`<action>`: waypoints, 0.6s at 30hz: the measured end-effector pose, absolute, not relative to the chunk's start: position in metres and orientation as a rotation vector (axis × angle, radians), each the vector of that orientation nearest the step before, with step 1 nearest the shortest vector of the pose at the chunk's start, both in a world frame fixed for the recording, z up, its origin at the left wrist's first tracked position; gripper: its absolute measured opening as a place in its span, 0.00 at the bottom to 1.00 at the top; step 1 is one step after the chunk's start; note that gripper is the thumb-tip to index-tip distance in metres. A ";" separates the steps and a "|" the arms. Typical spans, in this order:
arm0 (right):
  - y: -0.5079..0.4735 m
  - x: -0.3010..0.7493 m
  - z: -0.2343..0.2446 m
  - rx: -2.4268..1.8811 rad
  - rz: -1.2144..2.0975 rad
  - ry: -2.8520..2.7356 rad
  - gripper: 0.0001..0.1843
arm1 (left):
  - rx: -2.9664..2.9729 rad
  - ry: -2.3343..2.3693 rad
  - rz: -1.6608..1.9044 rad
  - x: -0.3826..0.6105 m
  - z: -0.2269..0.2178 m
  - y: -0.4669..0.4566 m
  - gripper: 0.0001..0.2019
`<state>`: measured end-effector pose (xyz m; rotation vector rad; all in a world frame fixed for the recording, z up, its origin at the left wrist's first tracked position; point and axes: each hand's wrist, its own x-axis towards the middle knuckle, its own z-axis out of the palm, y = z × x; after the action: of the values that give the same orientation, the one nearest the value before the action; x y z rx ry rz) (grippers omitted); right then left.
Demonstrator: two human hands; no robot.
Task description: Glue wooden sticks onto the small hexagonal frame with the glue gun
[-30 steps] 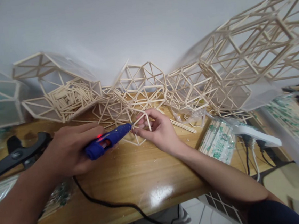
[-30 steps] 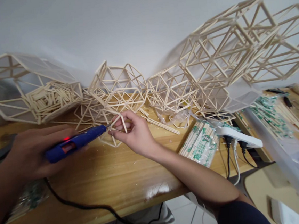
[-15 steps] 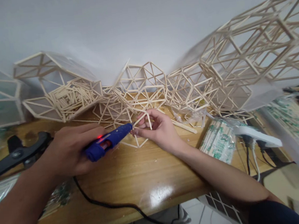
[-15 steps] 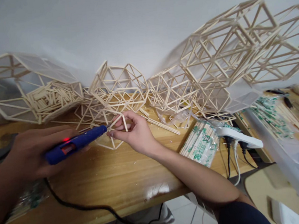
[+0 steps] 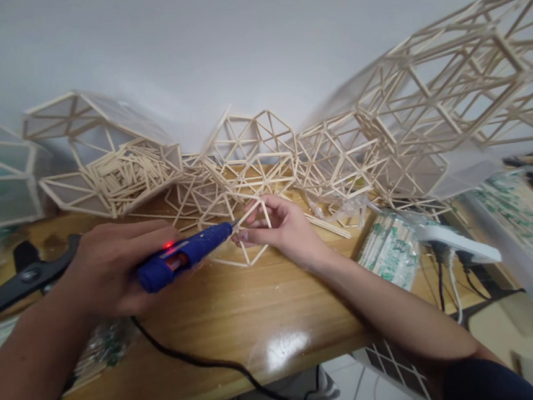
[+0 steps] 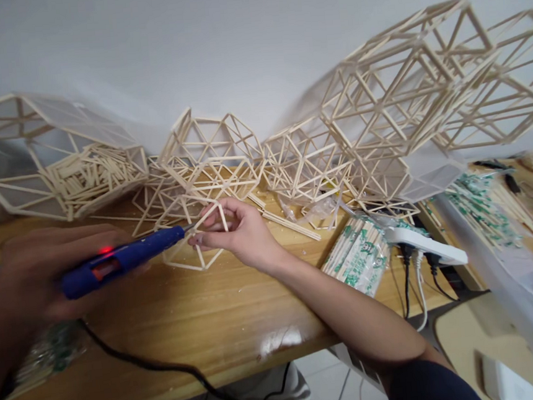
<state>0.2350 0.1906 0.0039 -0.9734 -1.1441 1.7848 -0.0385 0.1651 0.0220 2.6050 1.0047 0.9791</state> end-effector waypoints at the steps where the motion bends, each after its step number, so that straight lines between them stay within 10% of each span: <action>1: 0.192 0.236 0.005 -0.972 1.792 -1.152 0.25 | 2.607 0.966 0.992 -0.039 0.023 0.165 0.04; 18: 0.194 0.236 -0.002 -0.936 1.531 -1.307 0.23 | 2.584 1.063 1.118 -0.037 0.022 0.168 0.12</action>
<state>0.2360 0.1943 -0.0021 -0.9364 -1.3066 1.5314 -0.0374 0.1676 0.0219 2.5844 1.0635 1.1179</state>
